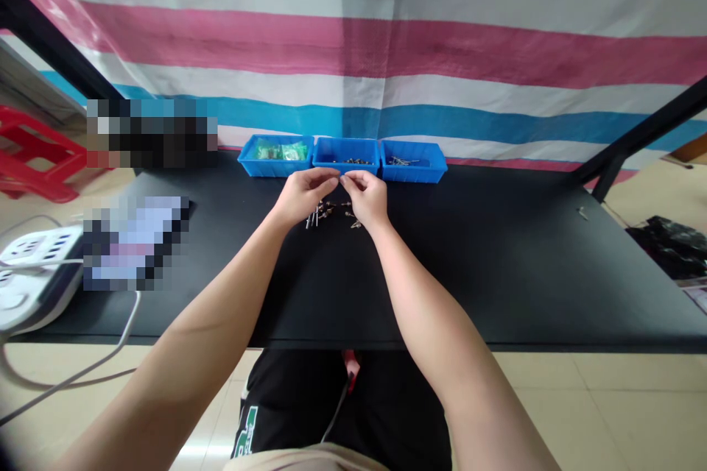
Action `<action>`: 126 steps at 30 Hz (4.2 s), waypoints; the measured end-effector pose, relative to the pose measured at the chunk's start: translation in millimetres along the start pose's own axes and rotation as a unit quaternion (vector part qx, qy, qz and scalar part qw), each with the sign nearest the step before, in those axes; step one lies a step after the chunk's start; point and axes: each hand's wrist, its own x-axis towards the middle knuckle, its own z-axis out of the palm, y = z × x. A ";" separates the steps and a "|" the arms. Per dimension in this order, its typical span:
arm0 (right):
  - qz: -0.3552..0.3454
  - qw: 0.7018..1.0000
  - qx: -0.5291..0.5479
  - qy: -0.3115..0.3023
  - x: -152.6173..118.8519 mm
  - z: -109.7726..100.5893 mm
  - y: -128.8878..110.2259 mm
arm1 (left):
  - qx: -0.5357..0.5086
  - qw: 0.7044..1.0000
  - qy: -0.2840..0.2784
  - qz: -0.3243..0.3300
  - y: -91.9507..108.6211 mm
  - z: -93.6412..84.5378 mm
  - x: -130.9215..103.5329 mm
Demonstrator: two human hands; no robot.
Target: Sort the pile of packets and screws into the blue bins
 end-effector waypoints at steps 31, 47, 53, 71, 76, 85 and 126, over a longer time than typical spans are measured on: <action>-0.034 0.984 -0.171 0.048 -8.3 2.1 -9.8 | 0.368 0.927 -0.050 -0.052 -0.5 0.8 -4.4; -0.058 0.974 -0.219 0.005 -13.4 3.1 -11.5 | 0.356 0.930 -0.073 -0.056 -12.5 6.3 -2.3; -0.058 0.971 -0.230 0.003 -13.9 2.5 -12.6 | 0.379 0.921 -0.080 -0.052 -13.1 5.0 -2.7; -0.020 0.941 -0.318 -0.112 2.6 -14.7 -4.3 | 0.288 0.955 0.062 -0.045 1.3 -2.3 -0.9; -0.027 0.936 -0.315 -0.153 5.7 -21.0 -1.7 | 0.239 0.967 0.058 -0.067 -5.8 -6.7 3.2; -0.086 0.890 -0.396 -0.210 3.0 -21.2 -6.3 | 0.251 0.963 0.034 -0.093 -7.2 -4.4 1.8; -0.181 0.929 -0.322 0.023 -7.2 -7.3 1.7 | -0.101 0.992 -0.066 -0.036 -3.6 8.0 -0.7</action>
